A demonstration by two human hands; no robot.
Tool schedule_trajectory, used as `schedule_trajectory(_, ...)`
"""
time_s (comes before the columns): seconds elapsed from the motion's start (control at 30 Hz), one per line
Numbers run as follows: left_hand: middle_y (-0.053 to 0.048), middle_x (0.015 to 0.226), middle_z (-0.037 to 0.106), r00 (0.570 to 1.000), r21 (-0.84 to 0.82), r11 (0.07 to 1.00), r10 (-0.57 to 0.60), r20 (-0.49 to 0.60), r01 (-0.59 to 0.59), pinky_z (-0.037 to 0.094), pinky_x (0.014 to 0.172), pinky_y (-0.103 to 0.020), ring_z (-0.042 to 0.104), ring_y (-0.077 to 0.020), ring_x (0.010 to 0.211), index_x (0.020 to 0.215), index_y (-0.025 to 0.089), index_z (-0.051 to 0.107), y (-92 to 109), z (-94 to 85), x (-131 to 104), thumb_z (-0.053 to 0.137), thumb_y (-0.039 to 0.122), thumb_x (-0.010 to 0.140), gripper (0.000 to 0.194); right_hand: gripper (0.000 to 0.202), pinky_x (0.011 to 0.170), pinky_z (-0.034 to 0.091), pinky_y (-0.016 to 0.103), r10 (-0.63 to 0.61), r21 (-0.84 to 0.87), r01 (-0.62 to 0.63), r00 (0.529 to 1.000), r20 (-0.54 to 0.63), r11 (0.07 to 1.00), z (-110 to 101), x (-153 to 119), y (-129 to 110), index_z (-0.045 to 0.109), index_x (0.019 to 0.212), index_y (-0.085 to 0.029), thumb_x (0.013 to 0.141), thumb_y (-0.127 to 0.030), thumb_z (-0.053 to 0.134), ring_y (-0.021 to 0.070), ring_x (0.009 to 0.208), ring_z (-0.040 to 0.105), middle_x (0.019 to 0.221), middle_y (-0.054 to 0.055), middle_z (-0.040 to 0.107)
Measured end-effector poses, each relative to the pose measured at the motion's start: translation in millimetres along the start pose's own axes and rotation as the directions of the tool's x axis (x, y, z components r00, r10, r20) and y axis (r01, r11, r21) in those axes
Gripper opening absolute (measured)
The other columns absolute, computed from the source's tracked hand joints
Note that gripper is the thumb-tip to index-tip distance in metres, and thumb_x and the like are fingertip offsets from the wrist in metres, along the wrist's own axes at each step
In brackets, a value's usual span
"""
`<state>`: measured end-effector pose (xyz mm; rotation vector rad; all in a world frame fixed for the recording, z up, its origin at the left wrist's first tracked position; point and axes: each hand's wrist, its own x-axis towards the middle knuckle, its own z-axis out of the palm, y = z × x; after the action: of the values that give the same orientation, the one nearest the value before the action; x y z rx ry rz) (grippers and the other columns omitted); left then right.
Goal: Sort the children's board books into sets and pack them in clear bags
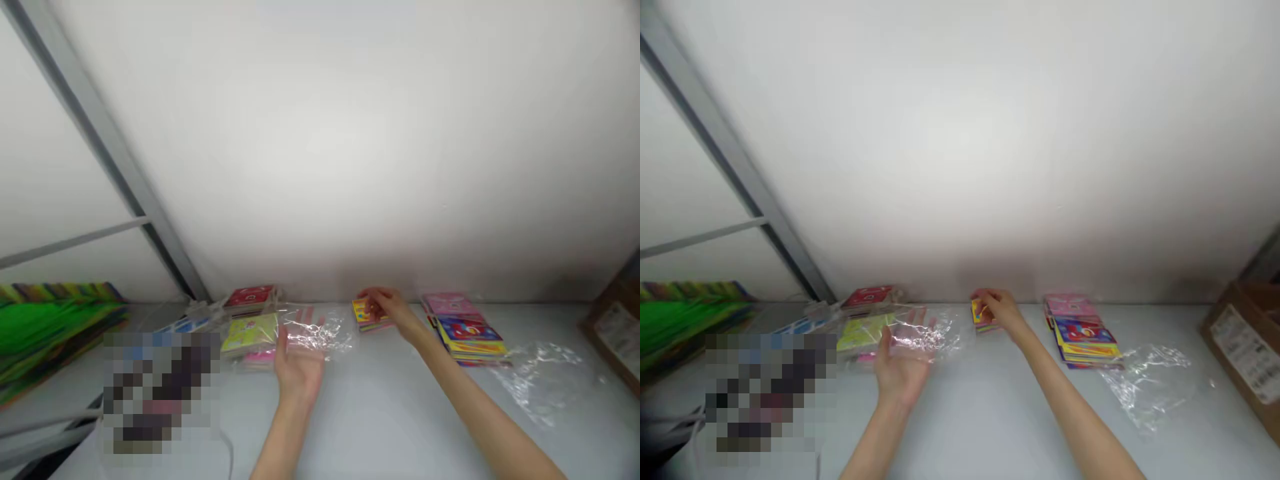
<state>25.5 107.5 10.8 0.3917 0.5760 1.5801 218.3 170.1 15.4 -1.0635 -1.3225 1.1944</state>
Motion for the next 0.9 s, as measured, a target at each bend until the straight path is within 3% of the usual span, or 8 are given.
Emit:
schedule_trajectory(0.1,-0.007,0.116,0.063,0.998,-0.048,0.998,-0.048,-0.051,0.045,0.052,0.080,-0.033,0.059,-0.0236,0.108,0.104,0.022,0.063,-1,-0.4,1,0.050,0.047,0.082,0.036,0.026,0.052,0.042,0.026,-0.009,-0.115,-0.020,0.968,-0.251,0.993,-26,15,21,0.066,0.073,-0.019,0.069,-0.043,0.058,0.0135,0.053,0.053,0.064,0.002,0.062)
schedule_trajectory(0.27,-0.008,0.114,0.064,0.994,-0.081,0.994,-0.078,-0.079,0.071,0.053,0.074,-0.032,0.060,-0.0240,0.107,0.106,0.023,0.063,-2,0.7,1,0.048,0.046,0.083,0.035,0.012,0.071,0.043,0.032,-0.031,-0.221,-0.084,0.881,-0.471,0.972,-55,28,52,0.063,0.073,-0.022,0.063,-0.029,0.063,0.0209,0.077,0.057,0.075,0.004,0.062)
schedule_trajectory(0.33,-0.009,0.114,0.064,0.993,-0.088,0.993,-0.083,-0.083,0.075,0.053,0.074,-0.032,0.060,-0.0239,0.107,0.105,0.023,0.063,-2,0.8,1,0.047,0.045,0.084,0.035,0.015,0.074,0.042,0.035,-0.022,-0.241,-0.111,0.872,-0.488,0.964,-57,29,61,0.063,0.074,-0.021,0.060,-0.026,0.066,0.0226,0.079,0.058,0.075,0.004,0.062)
schedule_trajectory(0.5,-0.009,0.115,0.063,0.992,-0.099,0.992,-0.092,-0.089,0.083,0.053,0.073,-0.033,0.059,-0.0241,0.107,0.106,0.022,0.061,-1,0.2,1,0.048,0.043,0.084,0.033,0.026,0.071,0.044,0.034,-0.002,-0.253,-0.113,0.910,-0.415,0.961,-51,27,74,0.064,0.075,-0.022,0.051,-0.017,0.071,0.0209,0.070,0.059,0.070,0.001,0.062)
schedule_trajectory(0.67,-0.008,0.114,0.064,0.989,-0.078,0.991,-0.113,-0.100,0.105,0.053,0.075,-0.032,0.060,-0.0228,0.105,0.105,0.022,0.061,-3,-2.6,3,0.050,0.044,0.083,0.033,0.031,0.077,0.043,0.035,-0.030,-0.262,-0.087,0.911,-0.412,0.961,-49,25,71,0.065,0.077,-0.023,0.052,-0.005,0.064,0.0212,0.073,0.059,0.073,0.001,0.064)
schedule_trajectory(0.8,-0.007,0.113,0.064,0.986,-0.073,0.990,-0.131,-0.108,0.123,0.053,0.074,-0.030,0.062,-0.0208,0.102,0.101,0.022,0.062,-3,-4.7,4,0.050,0.045,0.083,0.032,0.029,0.079,0.042,0.035,-0.048,-0.248,-0.069,0.898,-0.437,0.966,-49,25,66,0.065,0.075,-0.022,0.052,-0.004,0.063,0.0216,0.076,0.058,0.073,0.002,0.063)
schedule_trajectory(0.9,-0.008,0.113,0.064,0.983,-0.081,0.986,-0.151,-0.106,0.143,0.053,0.071,-0.030,0.062,-0.0207,0.100,0.101,0.022,0.063,-2,-4.8,4,0.049,0.046,0.083,0.033,0.035,0.075,0.044,0.033,-0.056,-0.212,-0.045,0.892,-0.448,0.976,-48,26,60,0.065,0.084,-0.022,0.053,-0.006,0.063,0.0201,0.075,0.058,0.076,0.001,0.062)
